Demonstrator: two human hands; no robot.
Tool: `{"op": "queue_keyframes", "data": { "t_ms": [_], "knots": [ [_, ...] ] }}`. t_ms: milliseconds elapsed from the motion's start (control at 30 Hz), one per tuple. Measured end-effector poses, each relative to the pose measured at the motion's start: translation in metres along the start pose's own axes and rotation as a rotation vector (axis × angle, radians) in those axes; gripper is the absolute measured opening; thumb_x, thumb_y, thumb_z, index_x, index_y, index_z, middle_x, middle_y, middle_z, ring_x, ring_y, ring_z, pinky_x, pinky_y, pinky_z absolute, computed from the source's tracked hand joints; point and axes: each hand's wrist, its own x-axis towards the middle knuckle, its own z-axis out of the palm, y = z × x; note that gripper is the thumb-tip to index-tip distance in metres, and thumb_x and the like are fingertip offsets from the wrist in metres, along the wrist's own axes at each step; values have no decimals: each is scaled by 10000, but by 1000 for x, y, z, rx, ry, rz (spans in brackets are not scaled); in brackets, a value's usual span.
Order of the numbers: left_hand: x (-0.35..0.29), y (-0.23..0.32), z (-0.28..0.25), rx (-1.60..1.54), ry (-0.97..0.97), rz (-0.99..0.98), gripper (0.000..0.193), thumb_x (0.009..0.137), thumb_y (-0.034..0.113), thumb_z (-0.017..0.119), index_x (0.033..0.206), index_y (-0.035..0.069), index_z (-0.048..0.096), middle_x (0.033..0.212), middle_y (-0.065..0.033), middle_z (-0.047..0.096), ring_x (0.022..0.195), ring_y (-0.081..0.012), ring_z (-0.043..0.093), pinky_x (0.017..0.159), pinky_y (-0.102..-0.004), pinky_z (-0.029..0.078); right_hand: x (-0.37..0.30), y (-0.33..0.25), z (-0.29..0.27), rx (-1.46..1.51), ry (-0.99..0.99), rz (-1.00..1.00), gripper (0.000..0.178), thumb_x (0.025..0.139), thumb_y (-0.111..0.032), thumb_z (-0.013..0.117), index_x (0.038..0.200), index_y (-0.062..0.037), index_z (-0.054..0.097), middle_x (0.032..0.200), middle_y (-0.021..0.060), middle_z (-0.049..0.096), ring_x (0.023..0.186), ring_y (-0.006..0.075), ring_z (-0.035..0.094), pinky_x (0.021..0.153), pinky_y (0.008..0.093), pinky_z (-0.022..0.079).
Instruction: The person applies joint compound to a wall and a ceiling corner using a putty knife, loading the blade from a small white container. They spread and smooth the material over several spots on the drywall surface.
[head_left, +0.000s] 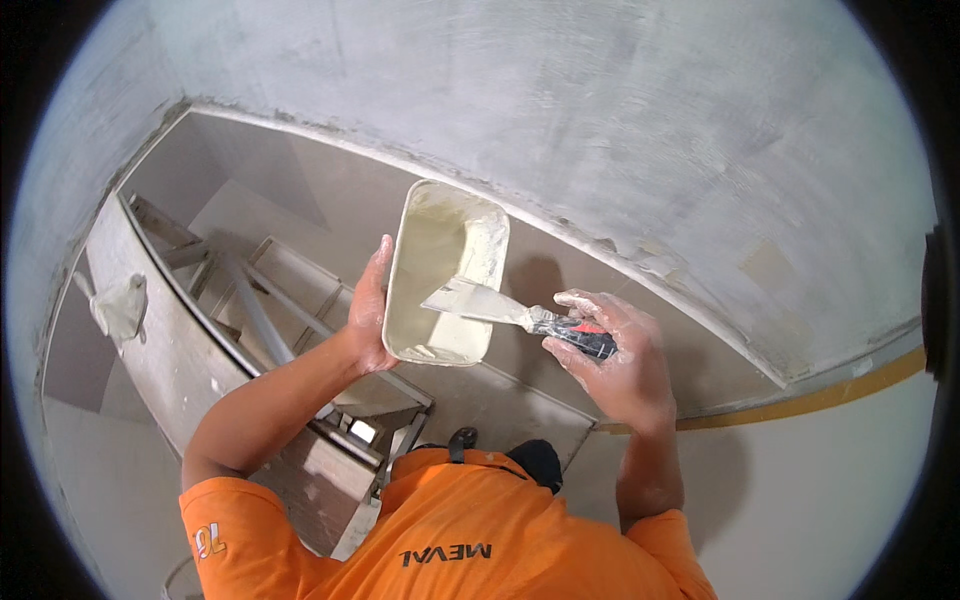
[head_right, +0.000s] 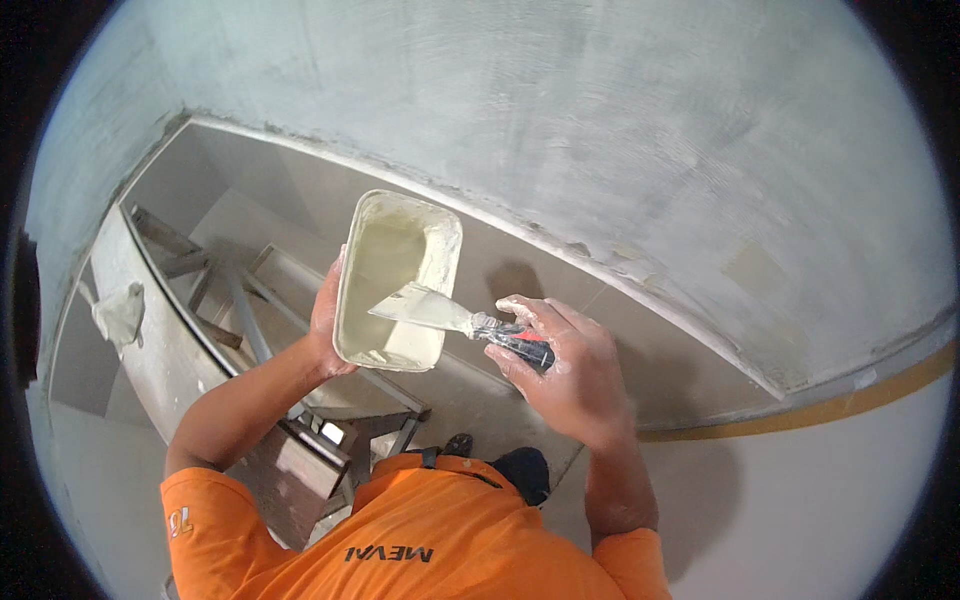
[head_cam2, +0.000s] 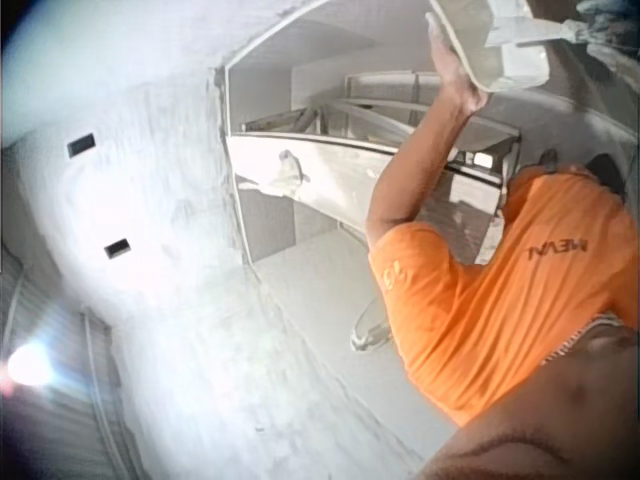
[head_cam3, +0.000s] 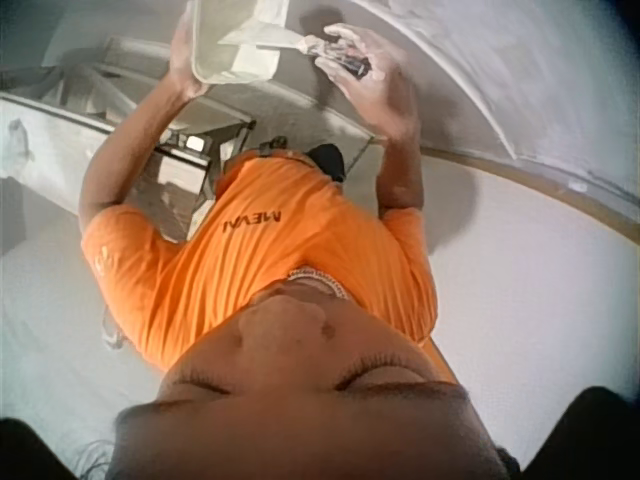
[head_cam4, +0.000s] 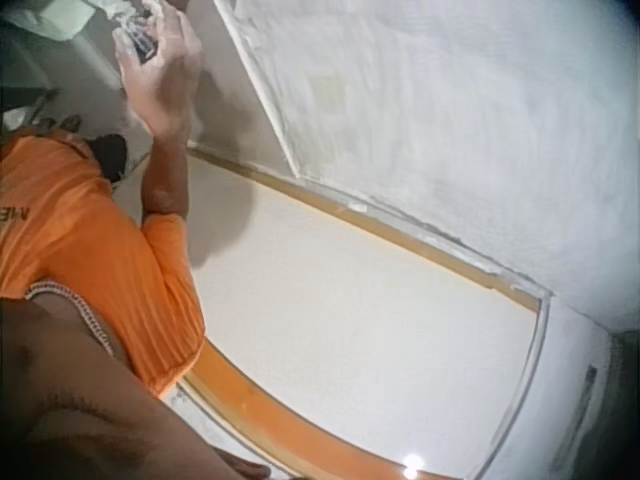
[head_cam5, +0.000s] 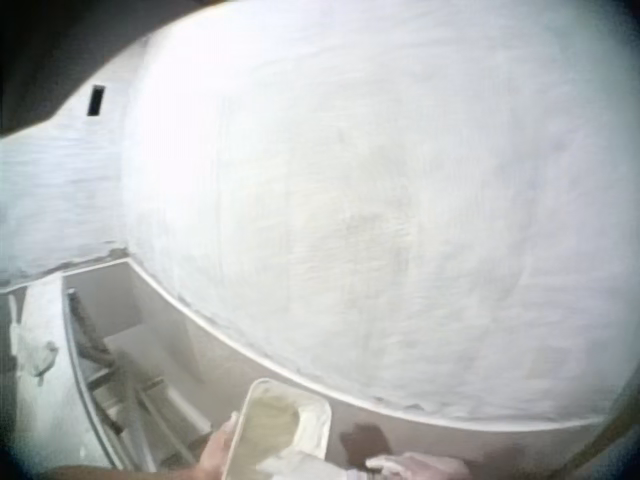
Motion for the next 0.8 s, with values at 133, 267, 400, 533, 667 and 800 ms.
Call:
{"op": "queue_keyframes", "data": {
  "t_ms": [133,267,400,533,667,800],
  "knots": [
    [-14,-11,4,-36,53,64,760,1068,661,317,1566,96,424,1499,-174,546,1301,-353,615,1094,-515,537,4,-11,-2,-138,1,-124,386,810,-168,857,1151,-38,730,1009,133,741,898,315,715,807,379,562],
    [-22,-21,7,-29,58,129,762,1064,666,335,1561,94,428,1487,-179,554,1305,-346,613,1095,-510,535,10,-16,-4,-167,-98,-181,365,847,-229,816,1158,-59,725,1021,119,724,926,329,697,811,419,552],
    [-25,-29,11,-47,120,169,773,1061,675,336,1562,93,426,1485,-173,557,1316,-341,605,1104,-506,526,11,-24,-13,-213,-155,-220,378,892,-282,767,1195,-62,711,1041,106,712,971,314,691,815,433,554],
    [-23,-35,5,38,166,195,900,1013,770,302,1602,93,377,1558,-194,489,1386,-370,541,1148,-559,457,11,-29,-18,-259,-193,-192,375,898,-284,760,1197,-62,710,1035,108,712,981,313,690,821,433,552],
    [-28,-34,5,41,142,201,883,1022,756,301,1604,95,369,1550,-196,495,1389,-385,536,1143,-561,463,8,-28,-21,-261,-199,-194,365,911,-299,745,1201,-79,711,1029,95,711,970,308,690,819,431,548],
    [-27,-31,8,-104,146,188,722,1083,631,316,1543,91,447,1472,-168,566,1295,-367,611,1083,-535,534,8,-31,-23,-243,-265,-118,362,924,-327,731,1204,-98,714,1028,81,713,972,302,691,811,433,546]
  ]
}}
